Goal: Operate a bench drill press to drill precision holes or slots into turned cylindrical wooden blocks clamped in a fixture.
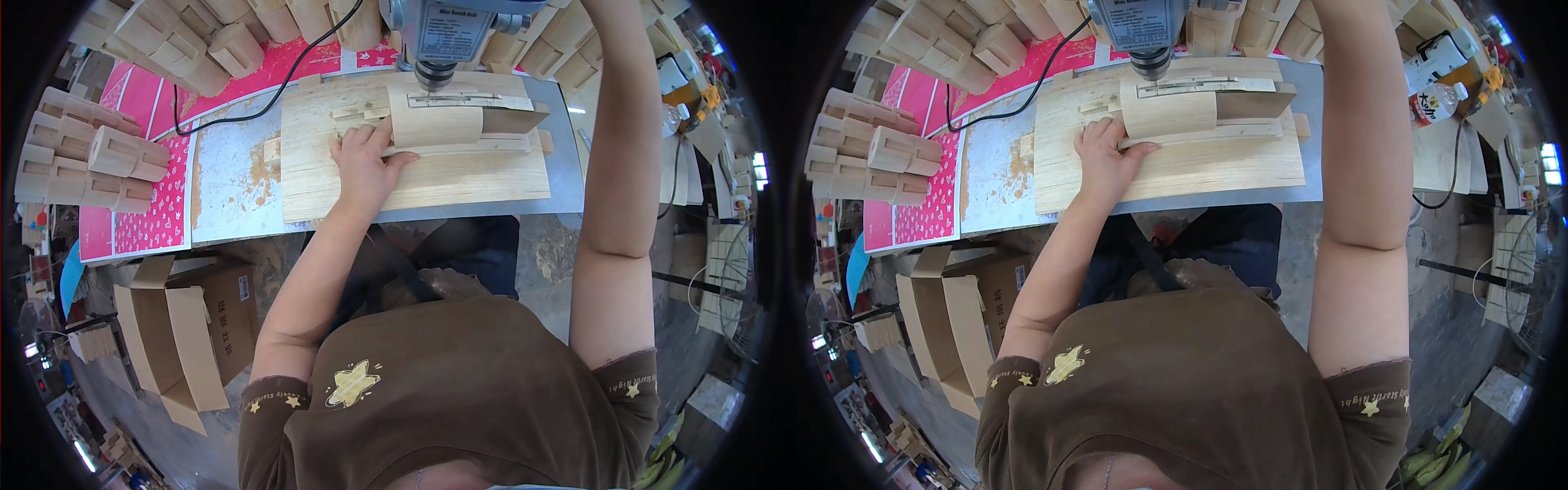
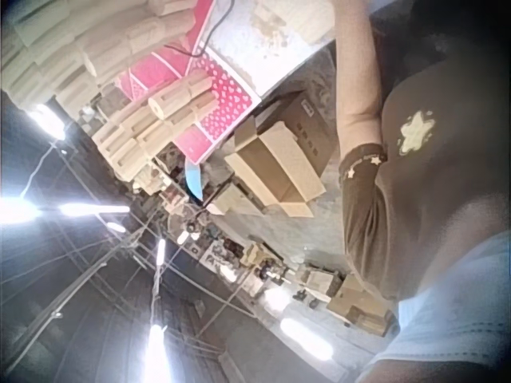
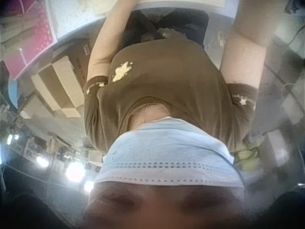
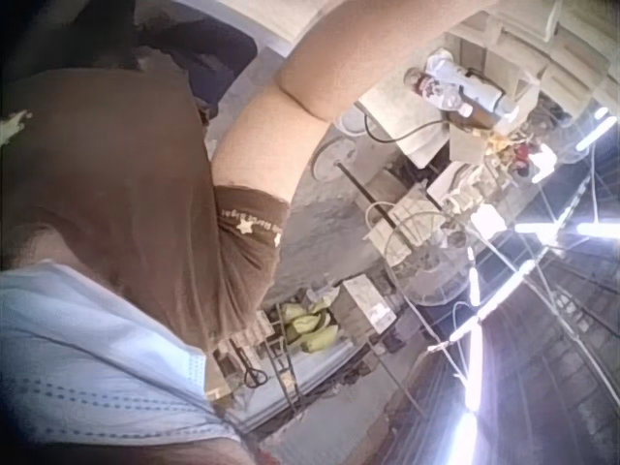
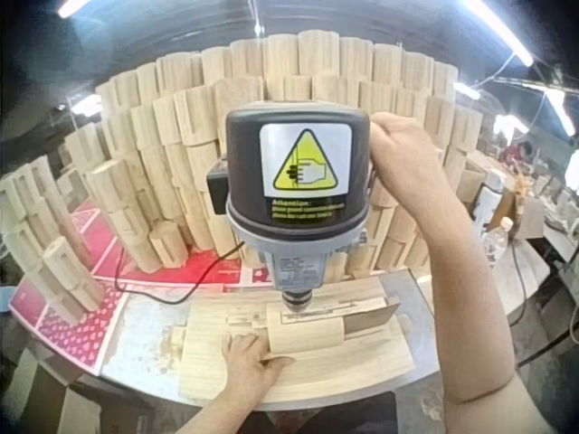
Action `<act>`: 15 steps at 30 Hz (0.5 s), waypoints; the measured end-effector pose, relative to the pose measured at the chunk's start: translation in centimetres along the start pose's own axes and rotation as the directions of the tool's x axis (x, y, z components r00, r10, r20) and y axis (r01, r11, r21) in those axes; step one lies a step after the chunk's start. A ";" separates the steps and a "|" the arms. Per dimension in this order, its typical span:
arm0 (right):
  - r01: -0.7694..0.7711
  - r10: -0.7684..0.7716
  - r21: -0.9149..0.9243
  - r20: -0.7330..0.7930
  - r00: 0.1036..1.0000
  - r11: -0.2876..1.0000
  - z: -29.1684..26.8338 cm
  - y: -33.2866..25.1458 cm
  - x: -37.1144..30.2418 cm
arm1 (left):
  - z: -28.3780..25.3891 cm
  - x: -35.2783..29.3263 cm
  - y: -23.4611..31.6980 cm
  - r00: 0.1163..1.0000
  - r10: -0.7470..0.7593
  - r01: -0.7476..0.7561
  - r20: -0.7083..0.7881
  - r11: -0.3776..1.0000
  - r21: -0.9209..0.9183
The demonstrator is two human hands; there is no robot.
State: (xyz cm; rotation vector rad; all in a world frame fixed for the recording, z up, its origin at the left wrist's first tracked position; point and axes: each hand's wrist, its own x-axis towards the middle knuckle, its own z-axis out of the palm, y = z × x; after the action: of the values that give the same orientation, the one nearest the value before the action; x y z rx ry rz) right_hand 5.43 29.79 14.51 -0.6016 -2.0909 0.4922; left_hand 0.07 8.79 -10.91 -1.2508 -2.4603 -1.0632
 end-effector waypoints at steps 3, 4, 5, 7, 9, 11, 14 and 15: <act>0.158 -0.159 0.020 0.028 0.987 0.987 -3.9 -0.8 -4.9 | -0.3 0.2 0.3 0.999 0.032 -0.032 0.003 0.999 -0.018; 0.105 -0.106 0.042 0.016 0.994 0.994 -4.1 0.0 -6.9 | -0.4 0.1 0.3 1.000 0.029 -0.029 -0.003 0.999 -0.018; 0.051 -0.052 0.059 0.001 0.999 0.997 -4.1 0.6 -8.6 | -0.4 0.3 0.4 0.999 0.031 -0.031 -0.008 0.999 -0.024; 0.135 -0.137 0.124 0.009 0.991 0.983 -2.6 1.4 -12.3 | -0.8 0.1 -0.1 1.000 0.016 -0.017 -0.011 1.000 -0.015; 0.210 -0.214 0.180 0.002 0.977 0.961 -0.9 2.6 -14.8 | -0.7 0.0 -0.4 1.000 0.013 -0.013 -0.006 1.000 -0.012; 0.295 -0.270 0.220 -0.137 0.953 0.930 1.2 4.0 -16.1 | -0.3 0.0 -0.8 0.997 0.059 -0.059 -0.052 0.998 -0.007; 0.437 -0.405 0.130 -0.214 0.889 0.890 4.1 7.7 -17.4 | 0.1 0.0 0.0 0.996 0.064 -0.065 -0.063 0.998 -0.013; 0.443 -0.406 0.165 -0.217 0.888 0.881 4.6 8.3 -17.2 | 0.4 0.0 0.0 0.996 0.052 -0.054 -0.072 0.998 -0.029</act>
State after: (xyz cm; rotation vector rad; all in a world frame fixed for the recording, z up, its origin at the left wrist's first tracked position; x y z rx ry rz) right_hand 12.07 25.93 -3.55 -0.0471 -1.8947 0.3807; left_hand 0.13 9.04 -11.24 -1.2573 -2.3540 -1.1159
